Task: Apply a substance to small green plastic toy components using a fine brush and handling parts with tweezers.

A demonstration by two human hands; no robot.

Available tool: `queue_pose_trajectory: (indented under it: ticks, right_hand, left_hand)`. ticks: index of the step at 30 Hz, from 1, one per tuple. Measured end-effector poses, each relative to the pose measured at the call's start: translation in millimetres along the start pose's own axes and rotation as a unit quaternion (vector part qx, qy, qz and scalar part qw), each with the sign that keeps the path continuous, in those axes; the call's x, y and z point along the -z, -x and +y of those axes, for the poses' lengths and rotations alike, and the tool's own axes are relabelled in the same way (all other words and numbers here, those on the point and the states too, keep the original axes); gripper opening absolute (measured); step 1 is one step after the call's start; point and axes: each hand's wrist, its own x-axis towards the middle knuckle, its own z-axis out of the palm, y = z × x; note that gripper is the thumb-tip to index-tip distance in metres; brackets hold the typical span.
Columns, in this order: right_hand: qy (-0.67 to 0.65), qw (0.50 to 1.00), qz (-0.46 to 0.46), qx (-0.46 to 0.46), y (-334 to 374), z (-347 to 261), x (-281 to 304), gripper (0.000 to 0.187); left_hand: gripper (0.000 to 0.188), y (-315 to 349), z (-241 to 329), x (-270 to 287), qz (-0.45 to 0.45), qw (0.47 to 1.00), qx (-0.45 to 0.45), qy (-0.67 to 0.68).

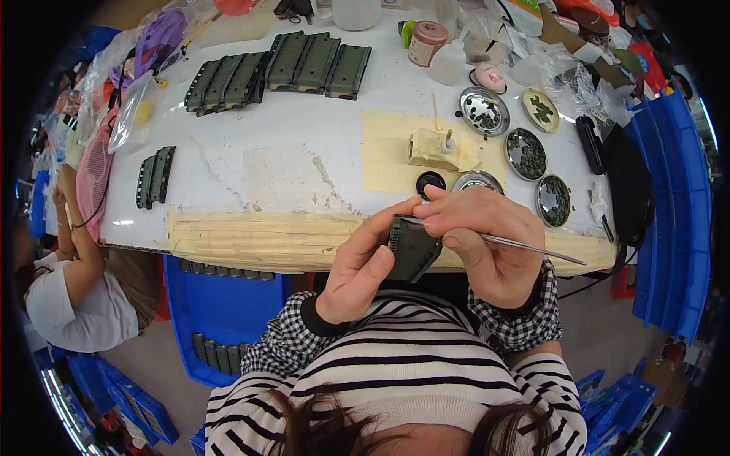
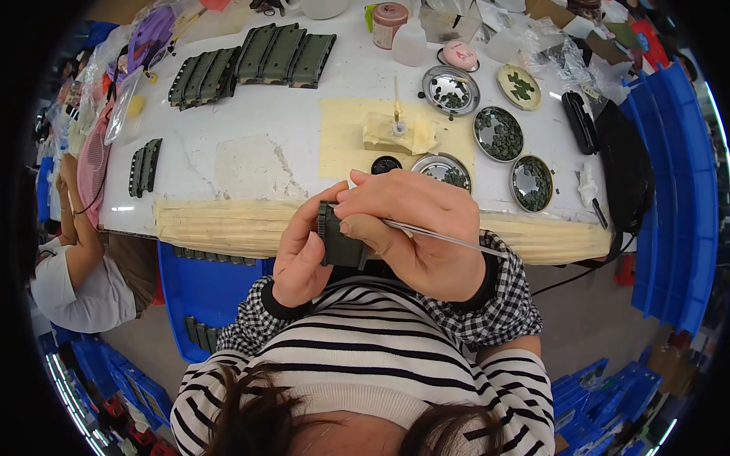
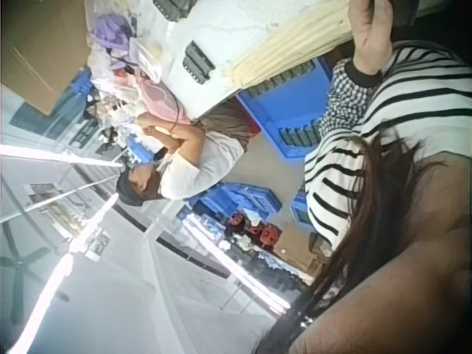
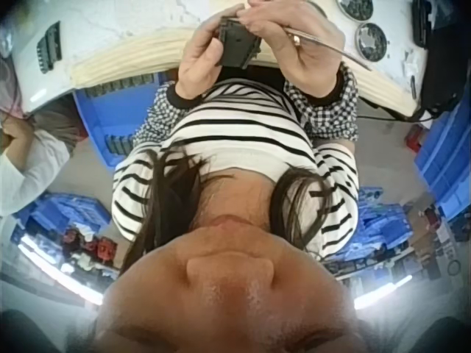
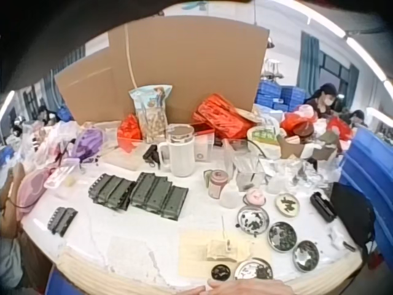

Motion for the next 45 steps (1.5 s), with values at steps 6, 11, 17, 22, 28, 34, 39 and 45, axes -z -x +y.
queue_pose_trajectory:
  ticks: [6, 11, 17, 22, 28, 34, 39, 45]
  right_hand:
    - [-0.172, 0.974, 0.150, -0.003, 3, 7, -3, 0.031]
    - [-0.141, 0.971, 0.175, -0.079, 18, 11, 7, 0.029]
    - [-0.051, 0.982, 0.164, -0.074, 32, 16, 17, 0.029]
    - [0.011, 0.955, 0.284, -0.087, 44, 19, 60, 0.021]
    - [0.019, 0.943, 0.280, -0.181, 63, 23, 84, 0.018]
    - [0.011, 0.953, 0.213, -0.213, 67, 36, 73, 0.017]
    - [0.196, 0.963, 0.132, -0.131, 66, 56, 59, 0.010]
    - [0.279, 0.951, 0.090, -0.093, 58, 65, 54, 0.010]
  left_hand:
    - [0.064, -12, 31, 8, 0.055, 0.988, 0.044, 0.140]
    - [0.081, -21, 46, 64, 0.251, 0.843, -0.068, -0.471]
    - [0.056, -19, 58, 104, 0.263, 0.614, -0.046, -0.743]
    - [0.047, -12, 94, 151, 0.325, 0.569, -0.119, -0.746]
    - [0.028, 40, 147, 255, 0.369, 0.280, -0.028, -0.886]
    - [0.026, 35, 142, 243, 0.334, 0.431, 0.027, -0.838]
    - [0.038, 29, 140, 243, 0.397, 0.606, -0.052, -0.687]
    - [0.062, 17, 145, 157, 0.339, 0.891, -0.104, -0.283]
